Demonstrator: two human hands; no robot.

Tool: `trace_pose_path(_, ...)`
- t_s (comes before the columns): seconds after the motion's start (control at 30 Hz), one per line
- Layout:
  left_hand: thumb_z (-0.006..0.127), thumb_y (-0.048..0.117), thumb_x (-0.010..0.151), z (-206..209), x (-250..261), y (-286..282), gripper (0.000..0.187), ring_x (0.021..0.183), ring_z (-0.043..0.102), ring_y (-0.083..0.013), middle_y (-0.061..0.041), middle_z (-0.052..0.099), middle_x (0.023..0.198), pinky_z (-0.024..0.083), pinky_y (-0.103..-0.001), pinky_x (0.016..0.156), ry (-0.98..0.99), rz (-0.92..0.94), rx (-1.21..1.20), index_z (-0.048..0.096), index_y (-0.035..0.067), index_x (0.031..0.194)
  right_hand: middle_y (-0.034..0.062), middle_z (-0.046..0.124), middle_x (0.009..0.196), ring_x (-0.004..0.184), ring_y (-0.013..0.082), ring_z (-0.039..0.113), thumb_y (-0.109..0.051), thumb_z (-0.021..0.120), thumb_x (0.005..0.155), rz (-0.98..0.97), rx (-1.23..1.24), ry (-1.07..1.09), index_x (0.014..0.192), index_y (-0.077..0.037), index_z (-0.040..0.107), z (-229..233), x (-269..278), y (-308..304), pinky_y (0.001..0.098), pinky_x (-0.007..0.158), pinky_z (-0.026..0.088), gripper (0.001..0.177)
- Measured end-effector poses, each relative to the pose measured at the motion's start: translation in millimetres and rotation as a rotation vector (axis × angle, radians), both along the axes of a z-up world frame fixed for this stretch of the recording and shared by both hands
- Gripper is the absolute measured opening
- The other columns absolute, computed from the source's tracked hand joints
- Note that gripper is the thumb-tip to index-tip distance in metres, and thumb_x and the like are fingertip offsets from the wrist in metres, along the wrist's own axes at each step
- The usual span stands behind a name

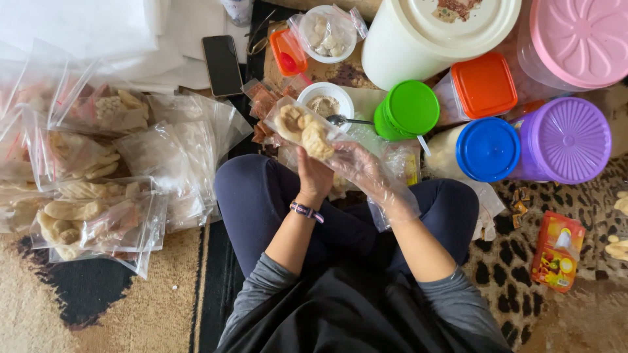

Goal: Manually placing individual food items into plastic bags for final packaging while wearing protective gloves.

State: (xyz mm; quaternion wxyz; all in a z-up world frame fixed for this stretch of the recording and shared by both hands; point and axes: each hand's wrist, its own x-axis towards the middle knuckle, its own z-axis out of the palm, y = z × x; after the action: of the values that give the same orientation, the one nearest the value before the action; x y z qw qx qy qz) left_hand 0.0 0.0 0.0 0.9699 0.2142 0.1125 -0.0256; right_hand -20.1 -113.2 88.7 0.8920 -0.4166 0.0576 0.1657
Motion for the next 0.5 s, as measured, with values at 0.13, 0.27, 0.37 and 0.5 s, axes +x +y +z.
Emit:
trace_pose_path(0.13, 0.054, 0.076, 0.09, 23.0, 21.2, 22.7, 0.091, 0.134, 0.047, -0.0455, -0.02, 0.04, 0.156, 0.034, -0.06, 0.116, 0.031, 0.215, -0.119, 0.031, 0.02, 0.158, 0.0203, 0.065, 0.125, 0.111, 0.0292, 0.069, -0.003, 0.072, 0.089, 0.07, -0.209, -0.019, 0.129, 0.003, 0.061, -9.0, -18.6, -28.6, 0.0401, 0.094, 0.063, 0.042)
trace_pose_path(0.27, 0.062, 0.073, 0.087, 25.1, 23.8, 21.7, 0.083, 0.121, 0.06, -0.048, -0.024, 0.052, 0.146, 0.046, -0.062, 0.107, -0.035, 0.161, -0.136, 0.045, 0.023, 0.152, 0.027, 0.064, 0.129, 0.114, 0.0348, 0.068, -0.009, 0.068, 0.089, 0.087, -0.088, 0.083, 0.134, 0.004, 0.059, -4.0, -22.6, -49.7, 0.039, 0.091, 0.063, 0.048)
trace_pose_path(0.37, 0.062, 0.072, 0.086, 22.0, 22.0, 19.9, 0.084, 0.121, 0.062, -0.0438, -0.024, 0.055, 0.143, 0.047, -0.059, 0.107, -0.028, 0.158, -0.072, 0.046, 0.02, 0.15, 0.0157, 0.063, 0.138, 0.129, 0.0285, 0.059, -0.013, 0.083, 0.085, 0.117, -0.811, -0.479, 0.145, -0.01, 0.055, 5.6, -18.1, -25.8, 0.0386, 0.104, 0.053, 0.067)
trace_pose_path(0.5, 0.063, 0.071, 0.085, 28.5, 10.8, 12.7, 0.083, 0.12, 0.062, -0.0449, -0.023, 0.057, 0.142, 0.047, -0.059, 0.107, 0.01, 0.12, -0.093, 0.049, 0.02, 0.149, 0.0185, 0.066, 0.132, 0.124, 0.0337, 0.062, -0.019, 0.079, 0.088, 0.168, -1.102, -0.681, 0.139, -0.004, 0.057, 13.9, -21.1, -24.6, 0.0429, 0.102, 0.054, 0.058)
